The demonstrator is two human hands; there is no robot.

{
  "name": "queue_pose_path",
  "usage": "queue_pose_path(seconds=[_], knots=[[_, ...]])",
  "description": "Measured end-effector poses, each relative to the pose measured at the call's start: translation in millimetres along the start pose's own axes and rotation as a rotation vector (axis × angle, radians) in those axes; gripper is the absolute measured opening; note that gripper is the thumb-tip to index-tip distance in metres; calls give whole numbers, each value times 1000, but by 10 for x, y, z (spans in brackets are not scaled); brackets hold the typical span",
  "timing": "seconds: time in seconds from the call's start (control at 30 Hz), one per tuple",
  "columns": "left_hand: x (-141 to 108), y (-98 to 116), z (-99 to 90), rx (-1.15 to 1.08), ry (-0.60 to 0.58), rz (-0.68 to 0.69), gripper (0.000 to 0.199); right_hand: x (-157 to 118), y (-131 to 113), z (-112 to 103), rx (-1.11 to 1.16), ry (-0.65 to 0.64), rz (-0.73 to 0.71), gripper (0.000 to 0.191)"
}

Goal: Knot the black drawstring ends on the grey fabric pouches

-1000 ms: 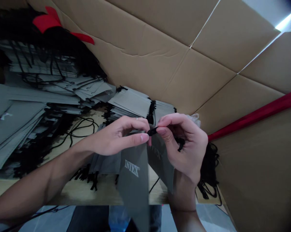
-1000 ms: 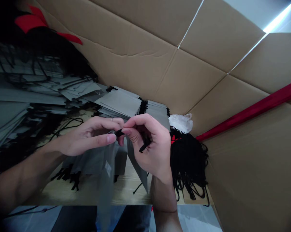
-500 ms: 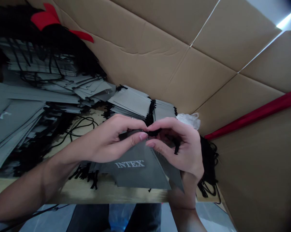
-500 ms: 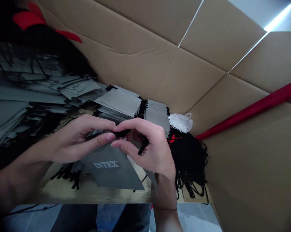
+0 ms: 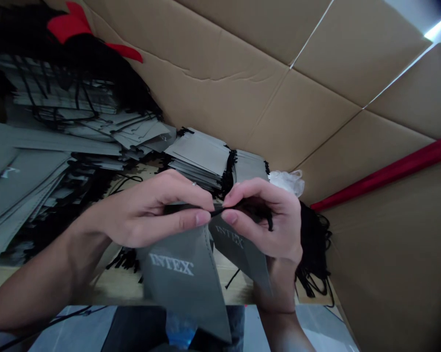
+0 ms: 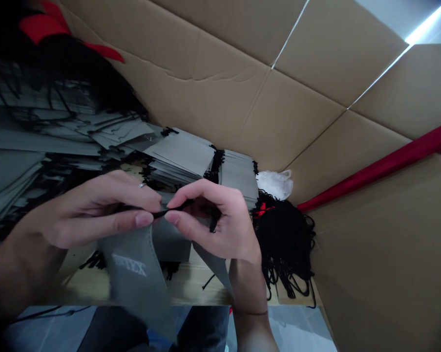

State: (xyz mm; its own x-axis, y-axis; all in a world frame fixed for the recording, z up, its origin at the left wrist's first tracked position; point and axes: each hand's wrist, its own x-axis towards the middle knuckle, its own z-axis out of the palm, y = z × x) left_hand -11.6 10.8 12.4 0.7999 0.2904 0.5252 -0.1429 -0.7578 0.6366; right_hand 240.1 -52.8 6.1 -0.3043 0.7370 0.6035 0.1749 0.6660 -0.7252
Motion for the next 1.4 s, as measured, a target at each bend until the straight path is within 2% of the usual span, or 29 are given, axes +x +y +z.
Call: queue_pose_path(seconds=[0.23,0.33,0.43,0.53,0.73,0.83,0.93,1.07,1.27,1.4], knots=[[-31,-44,48,208,166,-52,14,-16,5,-18,-78,37,8,28],[-10,-99,110,252,252,-65,12,0,15,-13,-125,53,-11,27],[13,-139,176,274,329,-47,11,10,17,3,-145,68,-5,24],[13,-150,220,328,357,-6,10,0,11,6,-166,86,-4,23],[-7,-121,260,413,361,28,8,7,15,-15,-188,31,-60,30],[-6,-118,280,399,348,31,6,27,15,-7,-176,12,-89,20],[-4,-121,288,381,339,43,13,36,23,-2,-162,21,-61,13],[5,-123,249,252,316,47,22,29,65,-13,-98,13,-34,16],[3,-85,151,68,238,-12,22,16,119,-1,10,31,-35,12],[-5,-24,132,201,252,-95,18,37,125,-5,-59,53,-61,16]])
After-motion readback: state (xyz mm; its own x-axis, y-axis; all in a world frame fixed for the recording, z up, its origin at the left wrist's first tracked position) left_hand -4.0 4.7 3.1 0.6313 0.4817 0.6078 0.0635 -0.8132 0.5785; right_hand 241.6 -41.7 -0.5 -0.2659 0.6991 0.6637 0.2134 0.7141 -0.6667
